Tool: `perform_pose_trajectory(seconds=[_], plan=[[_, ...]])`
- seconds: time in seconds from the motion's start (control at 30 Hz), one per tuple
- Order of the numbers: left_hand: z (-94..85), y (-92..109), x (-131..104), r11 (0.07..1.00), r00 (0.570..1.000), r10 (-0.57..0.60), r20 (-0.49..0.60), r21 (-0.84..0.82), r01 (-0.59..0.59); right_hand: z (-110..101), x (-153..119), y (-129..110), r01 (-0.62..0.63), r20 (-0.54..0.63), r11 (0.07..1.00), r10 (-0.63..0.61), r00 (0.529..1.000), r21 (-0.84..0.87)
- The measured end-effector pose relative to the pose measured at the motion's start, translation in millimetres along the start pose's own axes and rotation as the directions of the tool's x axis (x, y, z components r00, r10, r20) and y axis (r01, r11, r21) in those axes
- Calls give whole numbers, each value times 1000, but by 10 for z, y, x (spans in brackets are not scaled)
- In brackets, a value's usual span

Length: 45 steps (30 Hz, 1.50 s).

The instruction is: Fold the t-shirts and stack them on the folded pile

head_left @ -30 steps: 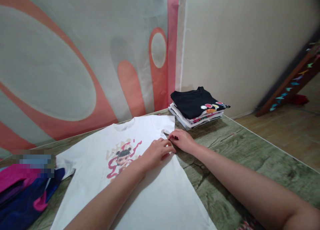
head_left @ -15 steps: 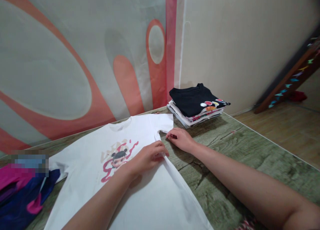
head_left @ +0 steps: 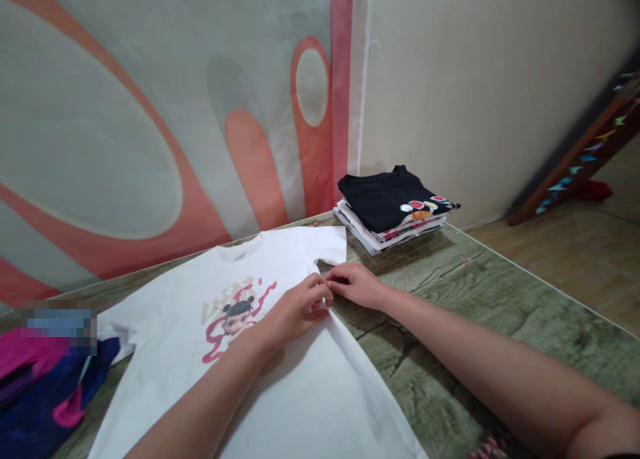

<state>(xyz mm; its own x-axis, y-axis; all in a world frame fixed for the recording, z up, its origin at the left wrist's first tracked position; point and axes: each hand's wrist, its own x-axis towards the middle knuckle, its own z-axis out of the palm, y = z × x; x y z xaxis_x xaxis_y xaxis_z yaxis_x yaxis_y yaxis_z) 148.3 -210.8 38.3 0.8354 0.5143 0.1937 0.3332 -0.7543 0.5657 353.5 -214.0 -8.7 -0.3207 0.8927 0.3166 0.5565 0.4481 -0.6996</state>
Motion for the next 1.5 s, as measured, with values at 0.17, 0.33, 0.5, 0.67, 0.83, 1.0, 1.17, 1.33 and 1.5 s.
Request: perform_pose_trajectory(seconds=[0.17,0.33,0.5,0.67,0.83,1.0,1.17,1.33,1.5], plan=[[18,-176,17,986,981,-164,-99,-21,163,16,0,31,11,25,999,-12,1000,36],[6,-364,-3,884,901,-417,-118,-283,372,26,-12,-63,90,54,994,-93,994,58],[23,-393,25,784,831,-543,-125,-430,448,72,-35,-153,118,66,993,-118,991,1],[92,-400,101,806,792,-572,-214,-322,496,97,-50,-154,155,89,987,-152,984,-37],[132,-426,159,842,801,-516,-303,-4,540,89,-59,-174,163,124,983,-152,981,-83],[135,-357,286,738,812,-508,-287,340,582,108,-63,-158,178,128,979,-165,978,-97],[66,-372,467,675,810,-527,-255,453,582,99,-47,-169,163,115,979,-149,982,-124],[-60,-517,550,771,747,-633,-201,-81,632,92,-103,-454,-167,17,949,178,984,-266],[-40,-571,594,641,674,-726,-138,-490,591,86,-166,-646,-298,13,870,329,944,-393]])
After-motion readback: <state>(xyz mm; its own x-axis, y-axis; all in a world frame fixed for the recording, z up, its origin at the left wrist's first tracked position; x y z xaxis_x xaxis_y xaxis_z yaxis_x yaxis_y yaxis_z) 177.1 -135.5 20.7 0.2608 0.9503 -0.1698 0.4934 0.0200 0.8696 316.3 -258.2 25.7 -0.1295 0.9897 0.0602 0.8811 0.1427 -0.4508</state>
